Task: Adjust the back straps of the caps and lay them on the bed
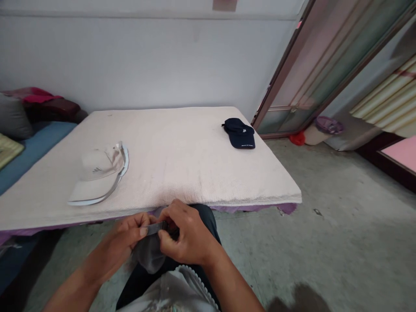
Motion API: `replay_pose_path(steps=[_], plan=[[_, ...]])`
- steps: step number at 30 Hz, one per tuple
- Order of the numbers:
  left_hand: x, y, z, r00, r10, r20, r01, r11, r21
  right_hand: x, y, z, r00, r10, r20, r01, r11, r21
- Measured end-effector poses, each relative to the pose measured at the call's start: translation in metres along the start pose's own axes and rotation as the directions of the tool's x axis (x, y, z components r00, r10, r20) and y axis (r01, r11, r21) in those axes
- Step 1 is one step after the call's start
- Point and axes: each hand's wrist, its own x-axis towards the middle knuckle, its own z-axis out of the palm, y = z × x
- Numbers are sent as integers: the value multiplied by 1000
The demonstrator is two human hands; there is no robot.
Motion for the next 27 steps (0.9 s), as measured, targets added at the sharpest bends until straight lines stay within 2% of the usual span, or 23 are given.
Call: replay_pose_path(steps=[4,6,8,9,11,13,16,18,20,22,24,26,27], plan=[[3,-2,1,998,-53,46,52,998,20,5,-6,-1,1000,-19,15,19,1000,7],[3,2,2,998,-54,26,55,996,-64,6,-6,-3,1000,-15,7,14,998,63],[1,8,0,999,-19,-26,13,982,-188,4,-1,-6,996,44,-80,-31,988,154],[0,10,-2,998,9,-61,-23,970,-241,2,6,-7,982,105,-155,-70,974,218],[-4,16,-8,990,62,-125,-100,941,-322,-3,23,-8,917,274,-289,-158,916,368],[-9,19,-14,982,94,-166,-154,904,-398,-8,45,-7,845,430,-319,-243,839,487],[-15,24,-20,974,112,-196,-197,846,-495,-18,73,3,826,512,-237,-344,790,507],[-18,29,-20,958,152,-241,-261,807,-529,-25,82,14,854,490,-174,-339,779,527],[-19,37,-17,935,222,-276,-345,744,-572,-33,82,27,894,446,-39,-340,733,589],[-17,48,-12,901,324,-289,-434,643,-631,-40,77,41,907,407,111,-370,641,673],[-13,59,-7,855,422,-301,-502,530,-683,-47,72,56,900,373,225,-403,518,754],[-7,68,-4,831,460,-313,-527,467,-710,-51,71,69,889,361,281,-420,403,813],[-5,71,-4,832,451,-323,-529,471,-706,-52,73,74,882,375,286,-422,356,834]])
